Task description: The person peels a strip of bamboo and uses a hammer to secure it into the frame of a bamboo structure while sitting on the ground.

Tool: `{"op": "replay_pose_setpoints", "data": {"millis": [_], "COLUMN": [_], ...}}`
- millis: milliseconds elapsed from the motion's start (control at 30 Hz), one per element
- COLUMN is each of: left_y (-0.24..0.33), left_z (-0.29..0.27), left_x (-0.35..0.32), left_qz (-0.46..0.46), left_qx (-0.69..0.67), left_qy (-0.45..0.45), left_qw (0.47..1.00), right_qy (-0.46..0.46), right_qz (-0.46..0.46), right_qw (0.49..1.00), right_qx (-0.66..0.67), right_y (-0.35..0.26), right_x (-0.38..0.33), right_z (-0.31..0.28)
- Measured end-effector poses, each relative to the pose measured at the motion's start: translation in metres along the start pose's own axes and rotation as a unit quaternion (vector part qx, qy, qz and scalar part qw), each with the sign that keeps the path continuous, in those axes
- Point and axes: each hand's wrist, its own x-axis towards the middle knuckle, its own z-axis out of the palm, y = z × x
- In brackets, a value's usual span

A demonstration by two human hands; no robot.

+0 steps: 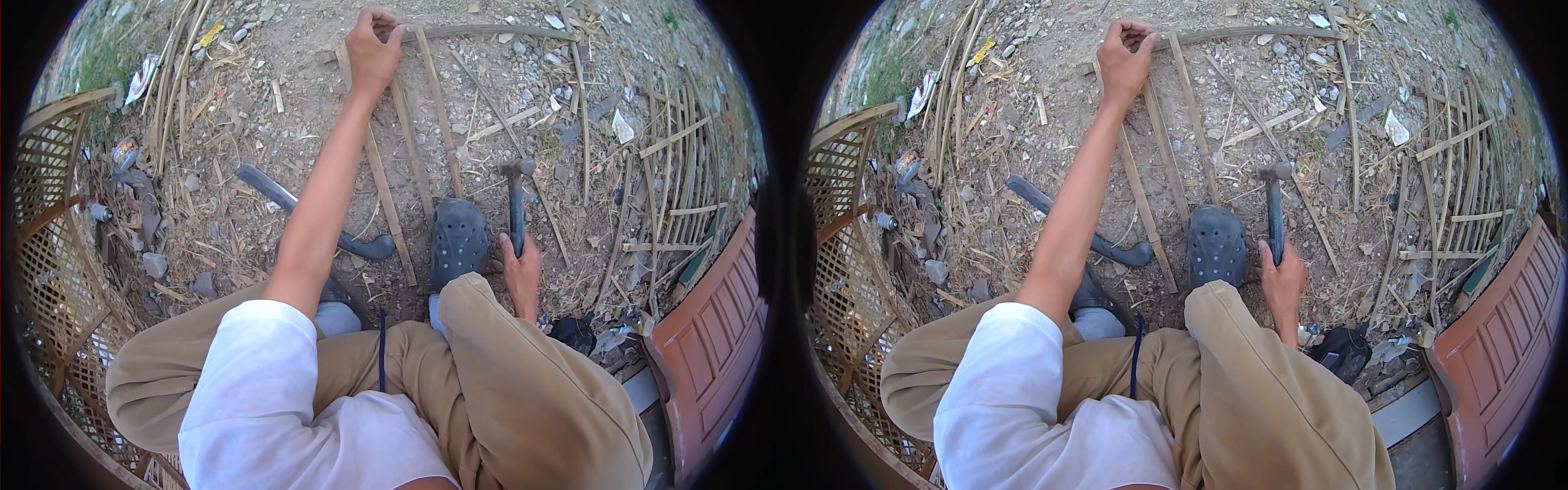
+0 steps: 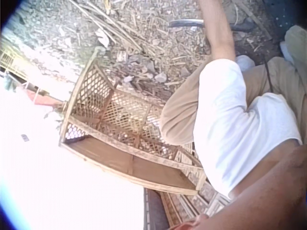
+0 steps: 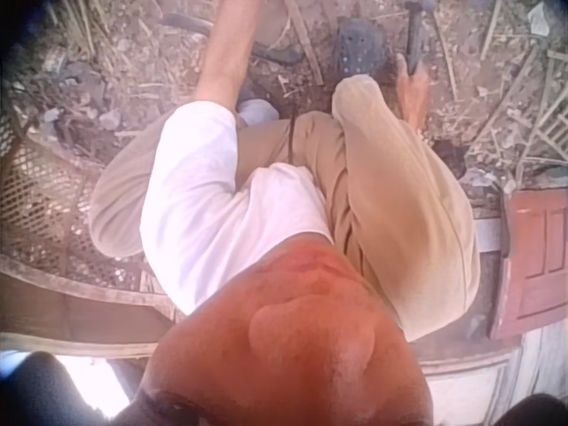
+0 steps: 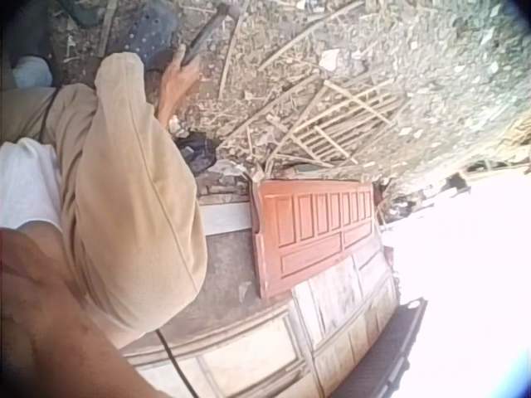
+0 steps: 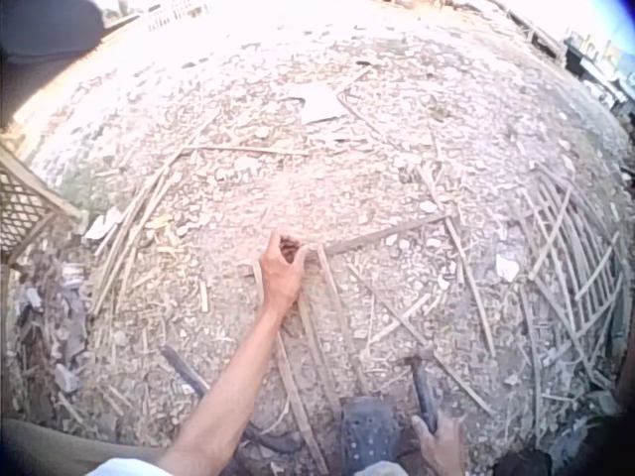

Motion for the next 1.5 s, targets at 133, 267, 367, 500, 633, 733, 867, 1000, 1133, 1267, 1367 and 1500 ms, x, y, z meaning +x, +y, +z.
{"op": "replay_pose_setpoints", "data": {"millis": [133,267,367,500,633,733,867,1000,1133,1267,1367,1500], "left_y": [0.002,0.001,0.001,0.000,-0.003,-0.002,-0.001,-0.012,-0.009,-0.018,-0.008,-0.004], "left_z": [0.009,0.012,0.010,0.010,0.009,0.010,0.012,0.009,0.012,0.007,0.012,0.011], "left_x": [-0.011,-0.013,-0.014,-0.013,-0.012,-0.014,-0.015,-0.013,-0.013,-0.013,-0.016,-0.014], "left_qz": [0.067,0.130,0.122,0.187,0.233,0.141,0.147,0.150,0.152,0.154,0.150,0.155], "left_qx": [0.082,0.138,0.105,0.088,0.113,0.065,0.085,0.091,0.104,0.113,0.096,0.075], "left_qy": [-0.014,0.004,-0.019,-0.037,-0.017,-0.015,-0.016,-0.017,-0.016,-0.017,-0.023,-0.021], "left_qw": [0.994,0.982,0.987,0.978,0.966,0.988,0.985,0.984,0.983,0.982,0.984,0.985], "right_qy": [-0.012,-0.036,-0.017,0.032,0.037,0.033,0.071,0.093,0.158,0.277,0.151,-0.039], "right_qz": [-0.012,-0.049,-0.061,-0.075,-0.066,-0.060,-0.092,-0.093,-0.123,-0.269,-0.288,-0.252], "right_qw": [0.999,0.996,0.992,0.990,0.991,0.989,0.986,0.984,0.970,0.881,0.935,0.967], "right_qx": [-0.044,-0.064,-0.108,-0.112,-0.106,-0.128,-0.124,-0.117,-0.138,-0.272,-0.140,0.016], "right_y": [-0.001,-0.007,-0.016,-0.022,-0.018,-0.016,-0.016,-0.019,-0.002,-0.034,-0.068,-0.119], "right_x": [-0.002,0.000,-0.003,-0.008,-0.011,-0.009,-0.010,-0.012,-0.001,0.012,0.035,0.083], "right_z": [0.015,0.025,0.029,0.029,0.026,0.026,0.033,0.032,0.034,0.027,0.032,0.058]}}
